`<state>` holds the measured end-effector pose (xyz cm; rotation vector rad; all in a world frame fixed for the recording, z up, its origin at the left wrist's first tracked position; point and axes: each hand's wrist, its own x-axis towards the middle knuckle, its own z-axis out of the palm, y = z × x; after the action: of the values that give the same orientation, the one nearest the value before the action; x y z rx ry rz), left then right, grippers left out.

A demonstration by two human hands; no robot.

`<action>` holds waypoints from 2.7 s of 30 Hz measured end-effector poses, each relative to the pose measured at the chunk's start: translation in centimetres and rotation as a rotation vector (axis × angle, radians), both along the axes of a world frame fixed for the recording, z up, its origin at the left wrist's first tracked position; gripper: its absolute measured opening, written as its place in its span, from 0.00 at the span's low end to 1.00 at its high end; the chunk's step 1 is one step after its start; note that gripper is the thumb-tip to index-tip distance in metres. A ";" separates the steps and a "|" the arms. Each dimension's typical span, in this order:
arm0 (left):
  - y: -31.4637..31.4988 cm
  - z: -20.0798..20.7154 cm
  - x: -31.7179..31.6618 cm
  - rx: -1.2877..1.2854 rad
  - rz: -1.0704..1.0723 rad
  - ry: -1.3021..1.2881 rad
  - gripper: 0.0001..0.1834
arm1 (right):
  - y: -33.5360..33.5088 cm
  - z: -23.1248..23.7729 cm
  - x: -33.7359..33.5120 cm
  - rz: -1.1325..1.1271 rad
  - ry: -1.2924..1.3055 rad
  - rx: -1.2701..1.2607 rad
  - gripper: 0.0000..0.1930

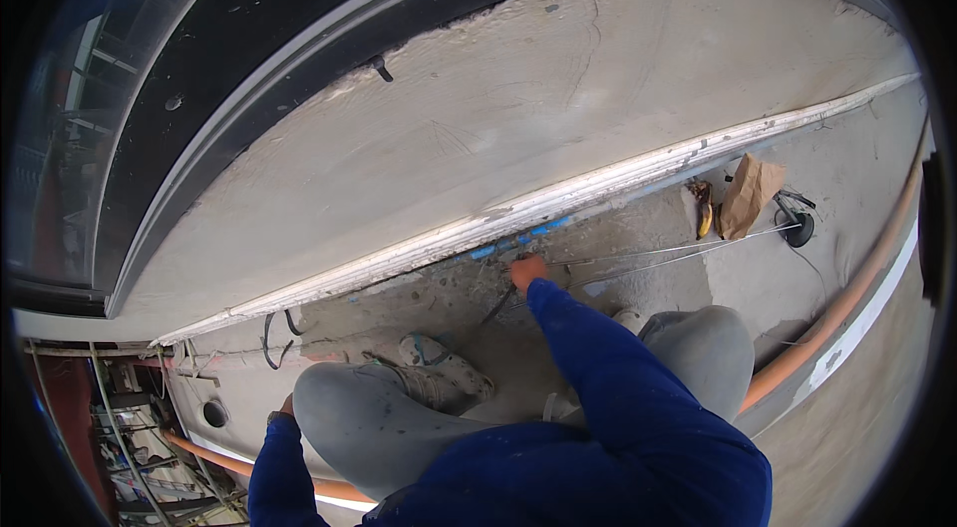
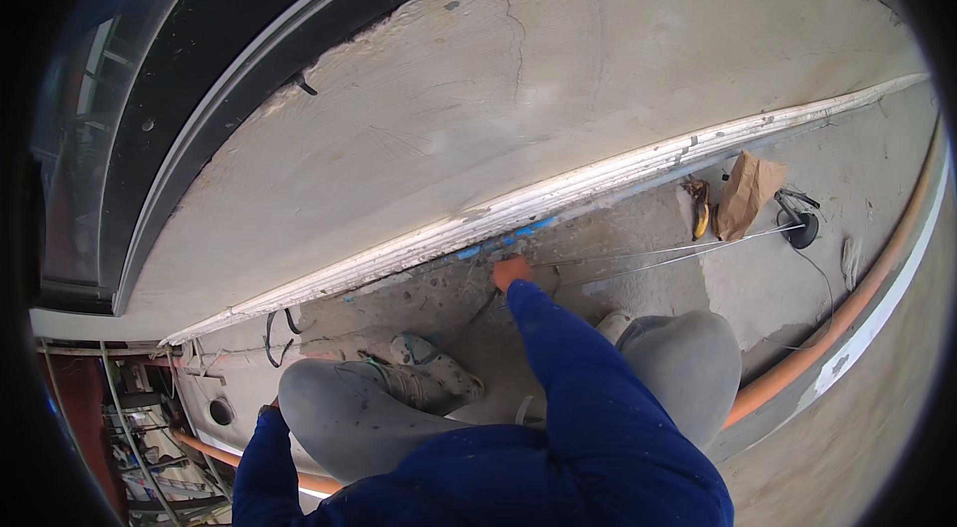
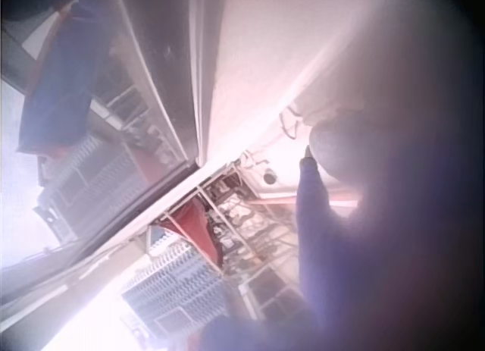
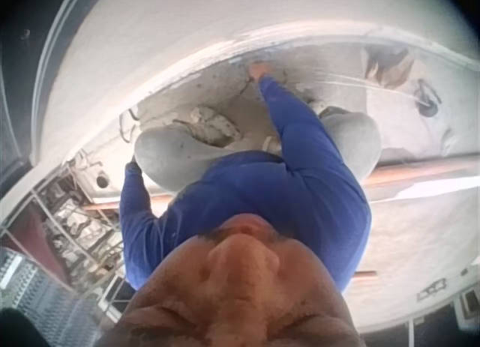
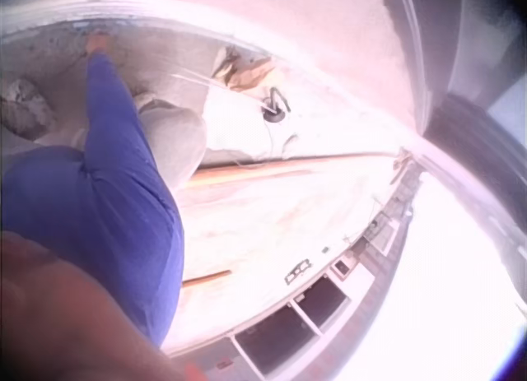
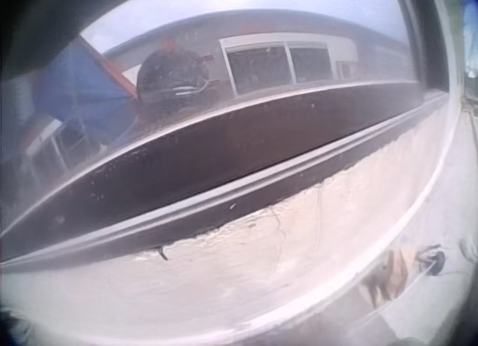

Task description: The person is installing an LED light strip on the ceiling. They are connecting wires and securing the strip in place.

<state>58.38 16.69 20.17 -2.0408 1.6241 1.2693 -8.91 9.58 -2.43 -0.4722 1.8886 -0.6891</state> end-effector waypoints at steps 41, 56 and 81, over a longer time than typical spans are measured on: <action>-12.2 -14.7 -61.5 -0.641 -0.331 0.221 0.23 | -0.4 -10.5 -8.1 0.136 0.193 -0.345 0.15; -14.2 -16.2 -52.5 -0.123 -0.116 0.748 0.03 | -1.3 -2.7 -7.2 0.039 0.242 -0.182 0.15; 5.0 2.6 -4.1 0.086 0.686 0.063 0.19 | -0.4 -3.3 -4.6 0.202 0.171 -0.119 0.19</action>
<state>54.23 21.68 22.75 -2.6274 0.8708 1.5716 -13.51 9.14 -5.71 -0.8084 1.9318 -0.6446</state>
